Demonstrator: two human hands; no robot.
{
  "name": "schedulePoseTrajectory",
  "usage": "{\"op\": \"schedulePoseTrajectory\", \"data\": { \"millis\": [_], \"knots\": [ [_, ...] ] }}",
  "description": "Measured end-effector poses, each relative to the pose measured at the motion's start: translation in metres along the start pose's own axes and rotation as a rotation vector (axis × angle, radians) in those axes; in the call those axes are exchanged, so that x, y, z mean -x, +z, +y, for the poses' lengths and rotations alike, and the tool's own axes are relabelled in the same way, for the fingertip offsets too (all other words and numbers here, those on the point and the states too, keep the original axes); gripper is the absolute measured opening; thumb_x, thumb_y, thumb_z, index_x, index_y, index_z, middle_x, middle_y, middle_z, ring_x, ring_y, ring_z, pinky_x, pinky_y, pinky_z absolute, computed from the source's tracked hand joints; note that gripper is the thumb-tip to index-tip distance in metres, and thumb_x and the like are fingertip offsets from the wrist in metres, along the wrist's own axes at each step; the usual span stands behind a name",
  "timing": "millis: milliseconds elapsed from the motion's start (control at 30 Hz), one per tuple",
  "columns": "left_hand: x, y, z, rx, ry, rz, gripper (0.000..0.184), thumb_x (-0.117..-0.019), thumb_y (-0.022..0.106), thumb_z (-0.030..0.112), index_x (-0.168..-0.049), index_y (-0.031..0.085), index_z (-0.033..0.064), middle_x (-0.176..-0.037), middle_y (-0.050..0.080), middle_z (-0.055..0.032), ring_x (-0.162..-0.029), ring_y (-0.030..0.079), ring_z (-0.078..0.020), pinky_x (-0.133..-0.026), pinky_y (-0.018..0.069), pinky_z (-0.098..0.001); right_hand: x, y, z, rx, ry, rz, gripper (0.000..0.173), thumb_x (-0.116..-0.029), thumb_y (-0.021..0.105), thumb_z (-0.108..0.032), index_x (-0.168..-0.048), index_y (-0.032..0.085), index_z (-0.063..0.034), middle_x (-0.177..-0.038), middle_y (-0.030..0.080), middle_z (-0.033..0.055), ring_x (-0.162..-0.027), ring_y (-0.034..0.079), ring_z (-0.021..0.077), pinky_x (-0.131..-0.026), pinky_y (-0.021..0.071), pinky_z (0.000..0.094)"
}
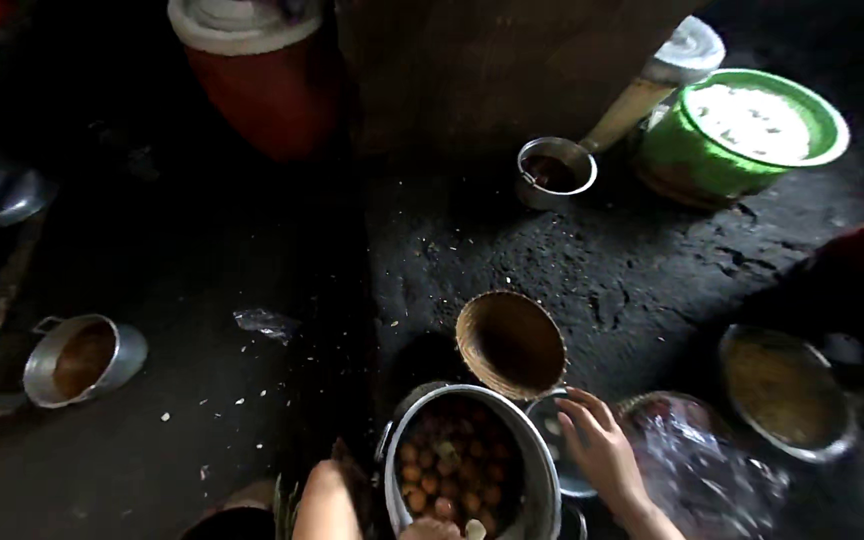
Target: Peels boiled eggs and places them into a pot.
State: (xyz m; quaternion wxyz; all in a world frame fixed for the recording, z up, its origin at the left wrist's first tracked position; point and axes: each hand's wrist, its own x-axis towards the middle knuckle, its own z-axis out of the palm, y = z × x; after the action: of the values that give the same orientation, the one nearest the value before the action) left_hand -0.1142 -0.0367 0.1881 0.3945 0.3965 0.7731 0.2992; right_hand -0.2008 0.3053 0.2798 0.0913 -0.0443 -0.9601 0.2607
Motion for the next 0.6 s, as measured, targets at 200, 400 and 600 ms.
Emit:
{"op": "schedulePoseTrajectory", "data": {
  "millis": [200,400,600],
  "knots": [
    [0.047,-0.108,0.04,0.12,-0.008,-0.031,0.035,-0.1071,0.049,0.027,-0.124,0.069,0.0044,-0.137,0.063,-0.0147,-0.132,0.056,-0.03,-0.117,0.0384,-0.0472,0.028,-0.088,-0.126,-0.049,0.224,-0.001,0.019,-0.096,0.062,-0.013,-0.102,0.074,0.0006,-0.135,0.059,0.025,-0.117,0.065,0.0311,-0.099,0.0562,0.041],
    [0.17,-0.234,0.018,0.11,-0.1,0.308,0.036,-0.1057,0.05,0.027,-0.129,0.067,0.0051,-0.137,0.063,-0.0147,-0.13,0.058,-0.0285,-0.113,0.0452,-0.0457,0.031,-0.216,-0.265,0.105,0.297,0.113,0.024,-0.0969,0.061,-0.016,-0.107,0.073,0.0017,-0.137,0.057,0.0283,-0.128,0.056,0.0401,-0.109,0.0474,0.0501],
    [0.316,-0.325,-0.025,0.075,-0.324,0.629,0.038,-0.1056,0.051,0.025,-0.132,0.064,0.0016,-0.14,0.06,-0.0188,-0.131,0.057,-0.0311,-0.113,0.0448,-0.0455,-0.024,-0.341,-0.386,0.297,0.148,0.294,0.039,-0.104,0.055,-0.026,-0.122,0.067,0.0056,-0.141,0.055,0.0281,-0.138,0.049,0.0408,-0.116,0.039,0.0526]
  ]
}}
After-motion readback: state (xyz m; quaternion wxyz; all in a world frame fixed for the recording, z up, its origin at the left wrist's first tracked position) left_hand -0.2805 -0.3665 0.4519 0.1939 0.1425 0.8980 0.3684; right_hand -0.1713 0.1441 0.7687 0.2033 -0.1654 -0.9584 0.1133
